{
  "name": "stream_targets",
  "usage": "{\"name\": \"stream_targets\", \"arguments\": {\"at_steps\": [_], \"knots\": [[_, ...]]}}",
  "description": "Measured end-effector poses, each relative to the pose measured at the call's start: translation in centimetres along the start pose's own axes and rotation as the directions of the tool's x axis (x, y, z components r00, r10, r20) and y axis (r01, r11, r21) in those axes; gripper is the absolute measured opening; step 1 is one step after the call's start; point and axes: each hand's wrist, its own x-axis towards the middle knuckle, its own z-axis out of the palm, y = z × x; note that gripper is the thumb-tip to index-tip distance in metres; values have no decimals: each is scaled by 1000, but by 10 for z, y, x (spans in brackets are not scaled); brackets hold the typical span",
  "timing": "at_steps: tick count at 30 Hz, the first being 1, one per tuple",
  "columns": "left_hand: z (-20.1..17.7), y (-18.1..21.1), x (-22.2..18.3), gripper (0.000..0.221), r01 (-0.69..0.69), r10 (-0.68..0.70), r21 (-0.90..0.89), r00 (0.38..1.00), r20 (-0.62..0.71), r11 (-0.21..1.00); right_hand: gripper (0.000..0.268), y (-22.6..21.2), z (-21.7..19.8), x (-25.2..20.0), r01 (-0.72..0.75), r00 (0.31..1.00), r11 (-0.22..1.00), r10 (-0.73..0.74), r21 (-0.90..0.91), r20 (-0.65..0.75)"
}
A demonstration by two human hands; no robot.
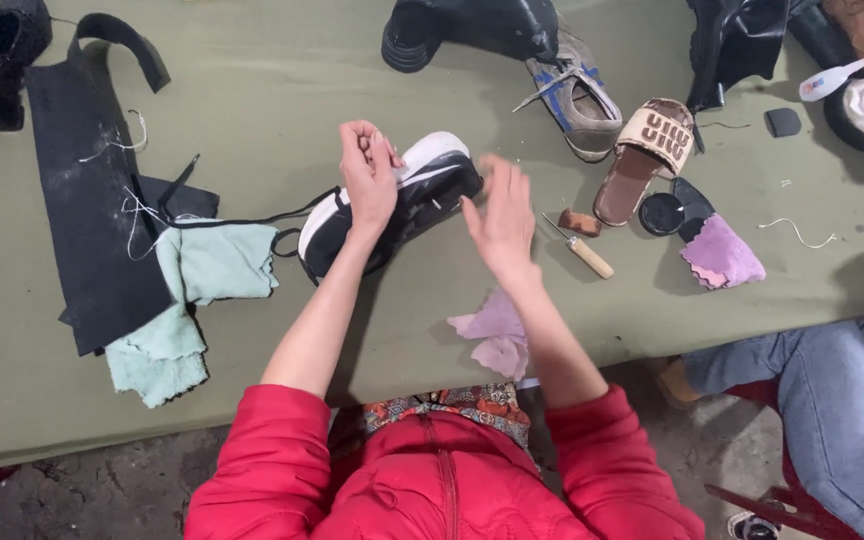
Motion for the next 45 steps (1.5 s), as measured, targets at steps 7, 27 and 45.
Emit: {"name": "stream_targets", "arguments": {"at_steps": [7,27,45], "knots": [[-5,-11,9,9,20,-20,-19,1000,-20,1000,75,46,49,65,272,928,961,-246,-57,280],[3,-133,55,8,377,-369,-28,917,148,926,25,63,97,88,-39,933,941,155,-336,326],[-6,38,-16,8,92,-74,-117,986,153,989,54,46,81,-21,383,797,920,-282,85,-534]]}}
